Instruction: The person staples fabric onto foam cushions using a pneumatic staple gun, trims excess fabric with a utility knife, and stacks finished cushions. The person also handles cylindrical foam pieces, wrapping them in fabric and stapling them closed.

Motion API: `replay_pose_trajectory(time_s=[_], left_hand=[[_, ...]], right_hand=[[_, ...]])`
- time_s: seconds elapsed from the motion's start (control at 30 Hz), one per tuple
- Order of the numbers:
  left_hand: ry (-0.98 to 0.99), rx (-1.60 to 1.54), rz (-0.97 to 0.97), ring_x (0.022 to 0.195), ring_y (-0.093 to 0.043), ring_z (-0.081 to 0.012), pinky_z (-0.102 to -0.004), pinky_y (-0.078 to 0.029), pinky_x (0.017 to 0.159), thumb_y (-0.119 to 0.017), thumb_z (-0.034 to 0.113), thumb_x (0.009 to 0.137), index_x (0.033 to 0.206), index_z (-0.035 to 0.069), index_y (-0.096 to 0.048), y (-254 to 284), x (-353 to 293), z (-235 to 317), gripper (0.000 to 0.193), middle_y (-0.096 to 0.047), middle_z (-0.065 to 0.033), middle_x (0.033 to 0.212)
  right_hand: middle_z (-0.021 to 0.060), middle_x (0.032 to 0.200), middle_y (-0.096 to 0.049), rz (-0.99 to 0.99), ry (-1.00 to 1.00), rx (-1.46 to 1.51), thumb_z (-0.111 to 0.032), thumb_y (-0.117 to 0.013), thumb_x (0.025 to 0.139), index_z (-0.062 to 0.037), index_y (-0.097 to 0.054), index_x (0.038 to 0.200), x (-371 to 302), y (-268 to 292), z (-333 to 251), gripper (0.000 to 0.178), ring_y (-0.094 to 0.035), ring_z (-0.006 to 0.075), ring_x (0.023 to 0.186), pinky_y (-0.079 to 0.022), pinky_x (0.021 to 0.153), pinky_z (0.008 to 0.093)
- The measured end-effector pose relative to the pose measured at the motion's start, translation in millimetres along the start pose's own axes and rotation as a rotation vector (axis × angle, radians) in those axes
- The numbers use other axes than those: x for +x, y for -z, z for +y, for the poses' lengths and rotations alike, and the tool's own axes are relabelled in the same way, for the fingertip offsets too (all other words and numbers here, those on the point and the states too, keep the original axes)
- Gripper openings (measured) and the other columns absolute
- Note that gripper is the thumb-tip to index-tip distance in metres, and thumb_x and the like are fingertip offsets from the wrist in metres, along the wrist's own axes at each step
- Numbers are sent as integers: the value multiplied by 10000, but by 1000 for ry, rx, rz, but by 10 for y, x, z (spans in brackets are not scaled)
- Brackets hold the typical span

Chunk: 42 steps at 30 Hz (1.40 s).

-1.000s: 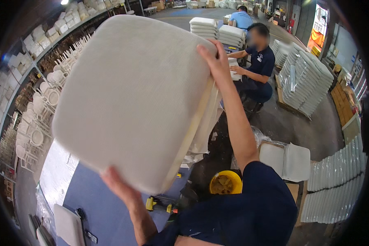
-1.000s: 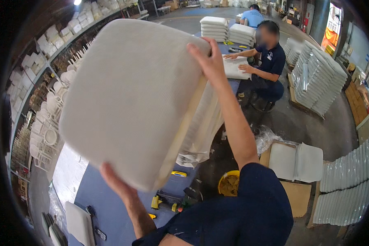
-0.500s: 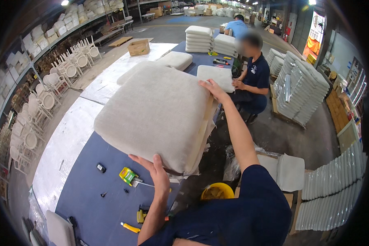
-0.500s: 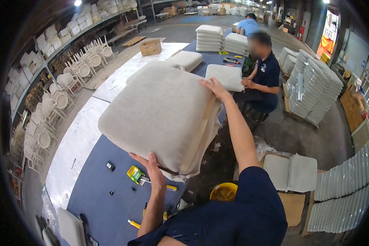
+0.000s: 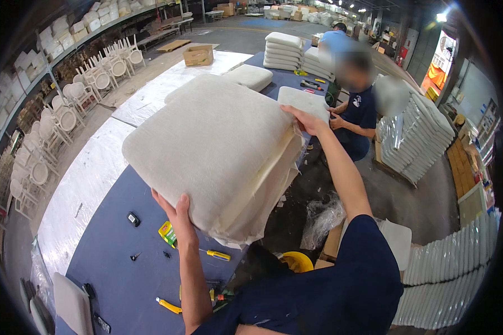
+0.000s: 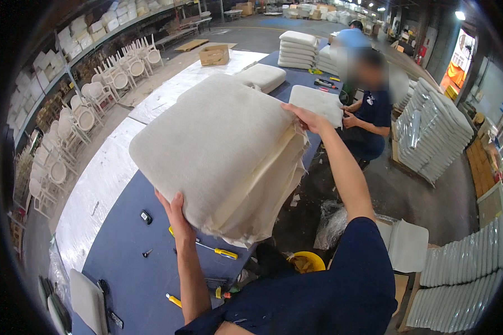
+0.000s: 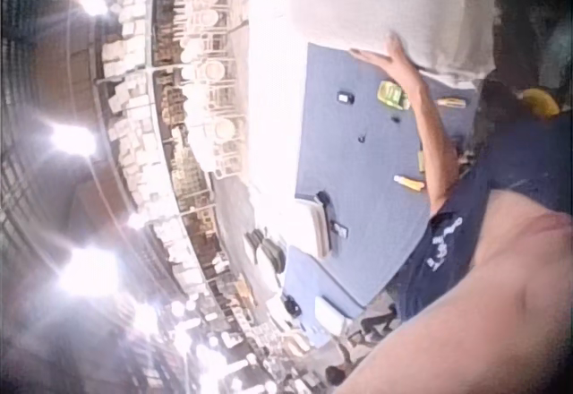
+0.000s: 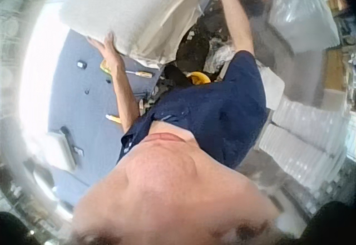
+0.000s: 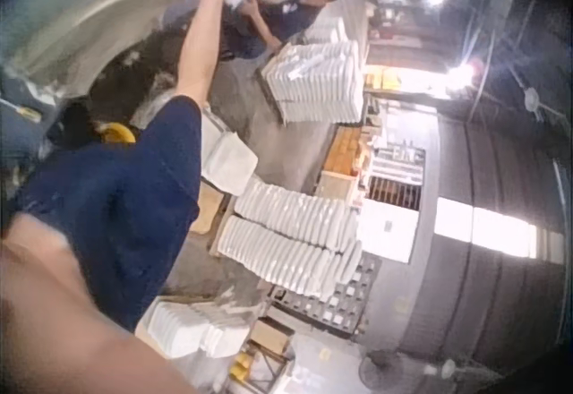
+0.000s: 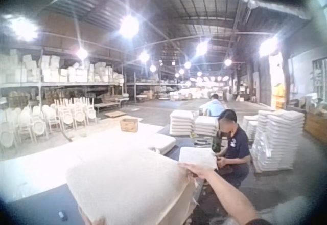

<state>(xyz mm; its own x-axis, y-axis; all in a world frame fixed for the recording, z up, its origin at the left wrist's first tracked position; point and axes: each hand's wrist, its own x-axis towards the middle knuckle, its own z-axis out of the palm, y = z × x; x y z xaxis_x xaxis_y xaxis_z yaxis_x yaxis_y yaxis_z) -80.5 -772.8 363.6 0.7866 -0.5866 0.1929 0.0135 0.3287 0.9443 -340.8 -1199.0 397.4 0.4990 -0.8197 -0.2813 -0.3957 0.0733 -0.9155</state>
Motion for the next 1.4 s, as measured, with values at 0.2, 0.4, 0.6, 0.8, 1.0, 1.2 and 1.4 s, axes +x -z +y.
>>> replay_pose_trajectory(time_s=[0.2,0.4,0.6,0.8,1.0,1.2,1.4], left_hand=[[158,37,170,1422,-473,-314,-482,-410,1170,-630,360,938,1680,64,-242,195,-148,-276,889,-435,-181,1596],[-164,256,313,1353,-561,-302,-484,-506,1094,-470,480,1064,1529,18,-446,877,-585,-597,657,-515,-182,1528],[-623,928,498,1238,-638,-285,-448,-557,1000,-529,431,1039,1472,9,-487,413,-160,-447,606,-592,-176,1416],[-883,1116,481,1134,-697,-255,-422,-599,943,-615,347,1026,1380,-5,-550,200,761,-98,504,-661,-168,1308],[-541,382,240,1223,-634,-249,-413,-556,1012,-616,421,1027,1439,46,-533,-767,3368,222,564,-618,-127,1372],[-155,59,-78,1384,-534,-288,-445,-477,1117,-689,495,985,1546,101,-457,-1918,5072,-5,723,-518,-118,1520],[140,1223,-434,1440,-515,-371,-470,-409,1192,-611,468,1038,1541,80,-504,-1791,4719,-1112,644,-525,-220,1569]], right_hand=[[62,1286,-703,-188,62,136,-691,-683,908,-71,-623,1418,138,76,-38,805,-678,172,1067,-523,903,320],[81,1341,-664,-470,126,295,-478,-653,1028,-10,-575,1464,240,42,218,644,-616,183,1238,-471,1073,333],[101,1397,-584,-562,159,374,-449,-686,1010,17,-525,1486,386,86,-158,685,-503,209,1327,-367,1151,368],[36,1287,-628,-441,367,432,-447,-701,1006,-36,-589,1428,1095,523,-422,599,-565,140,1200,-450,1075,352],[113,1358,-641,-119,518,657,-618,-715,933,-46,-568,1458,2322,657,-1704,791,-613,233,1249,-484,1067,398],[174,1467,-586,-38,518,618,-676,-703,905,20,-533,1485,4337,567,-2108,922,-593,290,1300,-478,1078,427],[91,1564,-517,-136,269,15,-644,-682,939,-69,-465,1560,5461,335,-686,873,-508,307,1389,-429,1089,569]])
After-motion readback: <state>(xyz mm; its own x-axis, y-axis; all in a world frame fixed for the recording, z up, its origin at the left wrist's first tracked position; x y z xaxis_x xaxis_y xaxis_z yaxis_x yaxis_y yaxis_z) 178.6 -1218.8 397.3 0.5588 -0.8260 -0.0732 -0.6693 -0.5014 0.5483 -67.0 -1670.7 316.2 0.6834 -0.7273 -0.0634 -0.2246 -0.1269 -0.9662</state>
